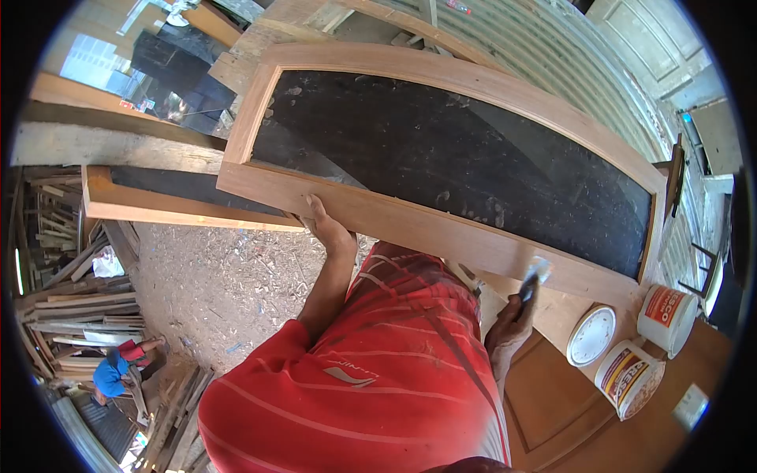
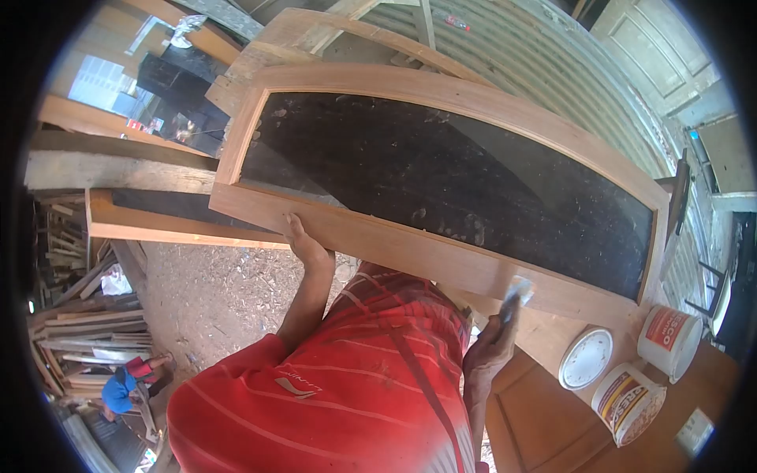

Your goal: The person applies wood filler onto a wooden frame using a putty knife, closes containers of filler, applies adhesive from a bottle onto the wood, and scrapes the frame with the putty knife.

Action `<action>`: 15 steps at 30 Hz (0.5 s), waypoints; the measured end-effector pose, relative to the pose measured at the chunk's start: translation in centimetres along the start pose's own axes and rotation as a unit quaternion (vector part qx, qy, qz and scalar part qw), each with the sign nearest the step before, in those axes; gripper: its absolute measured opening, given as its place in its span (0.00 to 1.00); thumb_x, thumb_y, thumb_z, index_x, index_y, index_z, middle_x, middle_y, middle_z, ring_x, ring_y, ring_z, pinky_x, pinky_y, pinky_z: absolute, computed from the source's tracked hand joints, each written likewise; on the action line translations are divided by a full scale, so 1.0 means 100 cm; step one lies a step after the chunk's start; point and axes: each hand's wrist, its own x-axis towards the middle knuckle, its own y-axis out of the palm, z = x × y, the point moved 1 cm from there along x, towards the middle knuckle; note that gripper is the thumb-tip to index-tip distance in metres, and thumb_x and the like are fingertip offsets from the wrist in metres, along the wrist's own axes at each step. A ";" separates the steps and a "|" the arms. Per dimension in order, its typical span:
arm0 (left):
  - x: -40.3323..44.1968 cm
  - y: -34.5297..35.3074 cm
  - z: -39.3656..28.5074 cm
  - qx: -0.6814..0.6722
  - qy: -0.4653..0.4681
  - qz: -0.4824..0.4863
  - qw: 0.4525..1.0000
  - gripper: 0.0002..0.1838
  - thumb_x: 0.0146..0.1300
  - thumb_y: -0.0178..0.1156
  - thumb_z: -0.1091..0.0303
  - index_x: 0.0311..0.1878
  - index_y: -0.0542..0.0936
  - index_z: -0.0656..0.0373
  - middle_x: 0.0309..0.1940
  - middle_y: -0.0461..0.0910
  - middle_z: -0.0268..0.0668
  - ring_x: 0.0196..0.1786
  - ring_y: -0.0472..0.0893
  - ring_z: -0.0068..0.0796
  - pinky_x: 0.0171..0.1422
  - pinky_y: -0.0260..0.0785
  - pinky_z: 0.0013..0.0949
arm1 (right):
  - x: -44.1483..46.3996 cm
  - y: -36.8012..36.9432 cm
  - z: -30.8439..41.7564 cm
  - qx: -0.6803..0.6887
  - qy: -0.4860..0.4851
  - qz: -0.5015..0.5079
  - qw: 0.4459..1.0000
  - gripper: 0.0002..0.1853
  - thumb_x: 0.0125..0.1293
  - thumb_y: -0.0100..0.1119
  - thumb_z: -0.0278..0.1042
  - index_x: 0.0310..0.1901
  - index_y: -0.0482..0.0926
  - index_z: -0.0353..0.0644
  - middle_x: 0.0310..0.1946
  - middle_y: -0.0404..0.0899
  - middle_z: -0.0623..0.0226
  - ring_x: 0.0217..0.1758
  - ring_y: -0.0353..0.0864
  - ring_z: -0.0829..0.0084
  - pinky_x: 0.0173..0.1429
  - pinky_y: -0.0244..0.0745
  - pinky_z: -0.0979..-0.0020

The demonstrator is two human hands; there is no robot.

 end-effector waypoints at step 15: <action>0.083 0.049 0.010 0.134 0.037 0.119 0.983 0.36 0.90 0.49 0.44 0.76 0.71 0.74 0.68 0.81 0.52 0.65 0.84 0.45 0.73 0.79 0.44 | 0.028 -0.066 -0.007 0.003 0.058 0.092 0.994 0.36 0.82 0.55 0.23 0.88 0.58 0.39 0.39 0.71 0.72 0.38 0.66 0.78 0.41 0.68 0.70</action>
